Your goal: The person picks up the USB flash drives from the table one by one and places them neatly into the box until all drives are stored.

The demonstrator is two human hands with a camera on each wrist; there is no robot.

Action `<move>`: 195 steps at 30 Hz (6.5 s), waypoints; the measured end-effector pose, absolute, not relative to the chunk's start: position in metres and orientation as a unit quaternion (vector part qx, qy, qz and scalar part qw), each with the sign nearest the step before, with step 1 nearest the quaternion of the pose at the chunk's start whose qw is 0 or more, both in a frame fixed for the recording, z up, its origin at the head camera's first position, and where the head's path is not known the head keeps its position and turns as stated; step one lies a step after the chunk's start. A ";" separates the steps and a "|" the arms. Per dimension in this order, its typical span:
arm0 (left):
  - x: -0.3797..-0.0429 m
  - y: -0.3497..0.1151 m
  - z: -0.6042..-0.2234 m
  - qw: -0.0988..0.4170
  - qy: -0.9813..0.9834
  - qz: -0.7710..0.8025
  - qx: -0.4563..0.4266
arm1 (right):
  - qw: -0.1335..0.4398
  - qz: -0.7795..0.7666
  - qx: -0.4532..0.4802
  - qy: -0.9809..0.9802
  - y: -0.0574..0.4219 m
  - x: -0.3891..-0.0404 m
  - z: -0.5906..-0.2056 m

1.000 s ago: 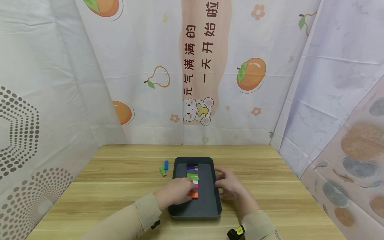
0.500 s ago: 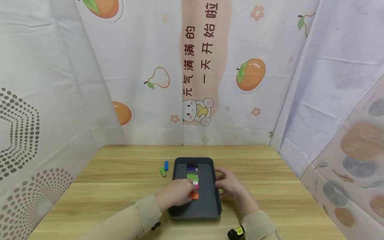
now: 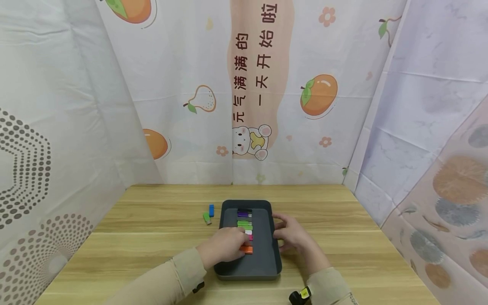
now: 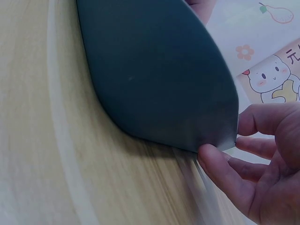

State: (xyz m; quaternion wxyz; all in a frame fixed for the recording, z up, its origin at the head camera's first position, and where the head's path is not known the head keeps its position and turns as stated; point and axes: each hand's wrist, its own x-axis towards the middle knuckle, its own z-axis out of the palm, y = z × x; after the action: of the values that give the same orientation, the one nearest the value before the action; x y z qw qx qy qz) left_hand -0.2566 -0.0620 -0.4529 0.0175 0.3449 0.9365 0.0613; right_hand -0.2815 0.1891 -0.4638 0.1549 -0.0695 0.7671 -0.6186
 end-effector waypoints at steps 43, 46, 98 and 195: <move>-0.278 -0.117 -0.387 -0.143 0.929 0.115 0.322 | 0.156 -0.621 -0.065 0.765 0.187 -0.280 -0.462; -0.282 -0.123 -0.390 -0.141 0.931 0.118 0.315 | 0.156 -0.621 -0.066 0.765 0.187 -0.280 -0.462; -0.307 -0.182 -0.463 0.007 0.968 0.102 0.231 | 0.156 -0.618 -0.064 0.768 0.187 -0.281 -0.464; -0.306 -0.170 -0.431 -0.067 0.951 0.181 0.242 | 0.156 -0.620 -0.056 0.767 0.188 -0.280 -0.463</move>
State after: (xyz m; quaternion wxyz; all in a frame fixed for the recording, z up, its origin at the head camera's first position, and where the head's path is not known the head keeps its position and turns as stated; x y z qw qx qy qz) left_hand -0.3059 -0.1698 -0.4309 -0.0672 0.2421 0.9508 0.1812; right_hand -0.2800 0.1876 -0.4635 0.1557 -0.0560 0.7673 -0.6195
